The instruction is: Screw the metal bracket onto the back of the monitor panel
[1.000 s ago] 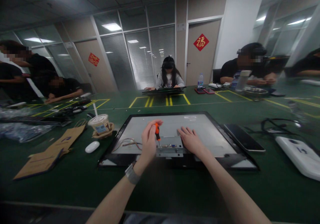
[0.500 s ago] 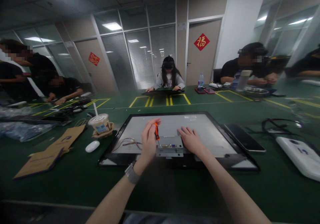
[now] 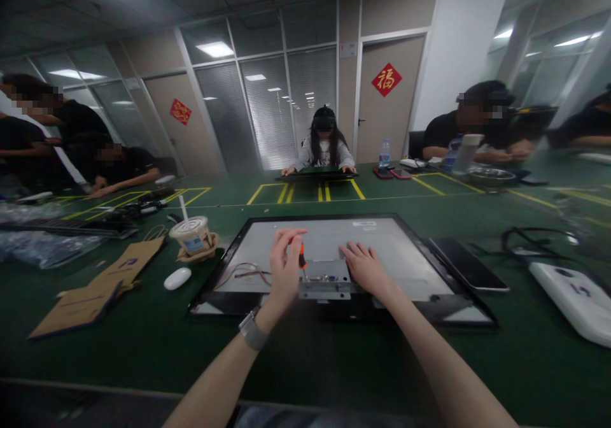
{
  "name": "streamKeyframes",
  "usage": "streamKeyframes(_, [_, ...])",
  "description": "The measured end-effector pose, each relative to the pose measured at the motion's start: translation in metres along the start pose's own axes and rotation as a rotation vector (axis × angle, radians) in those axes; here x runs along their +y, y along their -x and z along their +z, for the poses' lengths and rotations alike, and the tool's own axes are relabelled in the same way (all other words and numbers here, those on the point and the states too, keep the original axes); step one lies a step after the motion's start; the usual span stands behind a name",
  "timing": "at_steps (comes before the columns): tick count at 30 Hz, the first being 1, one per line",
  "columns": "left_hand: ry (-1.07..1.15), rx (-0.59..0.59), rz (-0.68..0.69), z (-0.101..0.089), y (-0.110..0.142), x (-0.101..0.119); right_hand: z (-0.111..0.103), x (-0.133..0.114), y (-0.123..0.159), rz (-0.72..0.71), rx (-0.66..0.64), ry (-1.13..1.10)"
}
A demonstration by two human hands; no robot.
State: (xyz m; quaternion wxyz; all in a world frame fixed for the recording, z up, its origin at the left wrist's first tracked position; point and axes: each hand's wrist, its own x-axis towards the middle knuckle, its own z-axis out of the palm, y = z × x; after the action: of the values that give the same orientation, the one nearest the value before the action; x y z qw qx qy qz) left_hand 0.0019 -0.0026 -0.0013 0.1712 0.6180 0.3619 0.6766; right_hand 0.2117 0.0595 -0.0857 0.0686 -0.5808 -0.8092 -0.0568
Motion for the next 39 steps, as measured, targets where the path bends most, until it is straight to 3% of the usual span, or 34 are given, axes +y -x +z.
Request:
streamKeyframes(4, [0.094,-0.048,-0.042,0.0003,0.0012,-0.0013,0.0005,0.001,0.0004,0.001,-0.003,0.01])
streamKeyframes(8, [0.063,-0.023,-0.078,0.0015,0.001,-0.0033,0.0003,0.0007,0.0004,0.006,-0.008,-0.003])
streamKeyframes(14, [0.018,0.039,-0.038,0.0026,0.0016,-0.0058,-0.0006,-0.0004,-0.0001,0.003,-0.021,0.007])
streamKeyframes(21, [0.003,0.035,0.011,0.002,0.0013,-0.0022,0.001,0.0003,-0.0003,0.017,-0.006,-0.021])
streamKeyframes(30, [0.141,0.0,-0.154,0.0007,0.0047,-0.004,0.0027,0.0018,-0.0012,0.004,0.001,-0.009])
streamKeyframes(36, [0.029,0.044,0.003,0.0027,0.0023,-0.0048,0.0021,0.001,-0.0009,0.006,-0.008,0.002])
streamKeyframes(39, [0.014,0.047,0.015,0.0033,0.0013,-0.0035,0.0013,0.0007,-0.0002,-0.001,-0.002,-0.005])
